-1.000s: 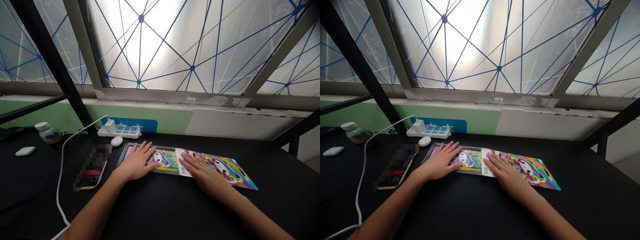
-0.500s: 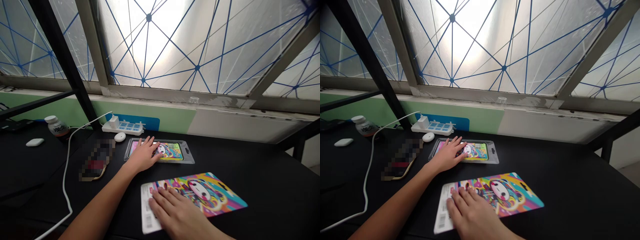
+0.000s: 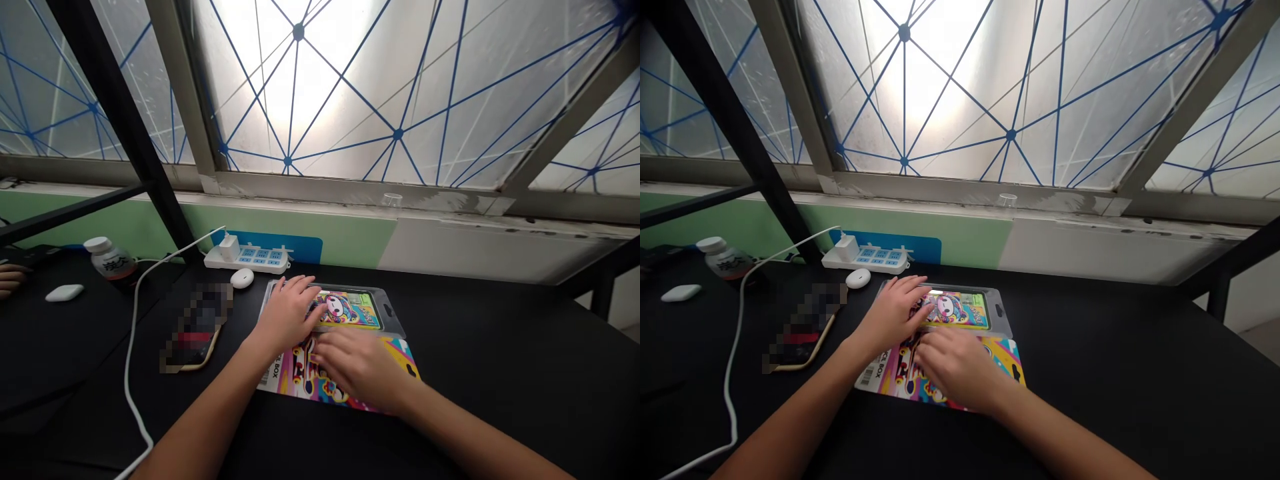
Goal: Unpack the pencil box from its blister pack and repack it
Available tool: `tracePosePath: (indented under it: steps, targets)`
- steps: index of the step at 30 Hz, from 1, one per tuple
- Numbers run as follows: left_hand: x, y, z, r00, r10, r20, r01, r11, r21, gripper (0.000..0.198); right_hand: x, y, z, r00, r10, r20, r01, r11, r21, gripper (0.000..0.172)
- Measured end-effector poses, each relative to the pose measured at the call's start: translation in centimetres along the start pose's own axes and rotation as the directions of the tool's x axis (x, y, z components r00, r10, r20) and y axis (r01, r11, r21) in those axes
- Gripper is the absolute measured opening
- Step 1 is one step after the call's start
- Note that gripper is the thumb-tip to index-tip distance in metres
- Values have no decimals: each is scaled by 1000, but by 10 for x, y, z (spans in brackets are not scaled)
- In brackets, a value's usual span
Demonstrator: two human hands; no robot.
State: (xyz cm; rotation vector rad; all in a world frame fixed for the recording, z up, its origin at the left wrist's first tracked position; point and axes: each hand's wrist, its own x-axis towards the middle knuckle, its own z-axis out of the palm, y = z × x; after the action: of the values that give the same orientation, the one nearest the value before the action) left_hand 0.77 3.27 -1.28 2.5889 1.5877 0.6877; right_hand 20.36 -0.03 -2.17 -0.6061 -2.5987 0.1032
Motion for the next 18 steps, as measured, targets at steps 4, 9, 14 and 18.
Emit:
tracePosePath:
  steps: [4,9,14,18]
  targets:
    - [-4,-9,0,982,-100,161,97,995,29,57,-11,52,-31,927,365,82,-358,929,-89,26]
    - [-4,-14,8,956,-133,263,128,991,35,64,-12,110,-50,845,482,233,-485,873,-48,31]
    - [0,-15,7,960,-128,247,121,992,45,61,-3,115,-53,824,463,326,-485,874,-14,36]
    - [0,-15,6,962,-132,239,123,991,55,59,0,110,-55,803,470,367,-489,871,-46,45]
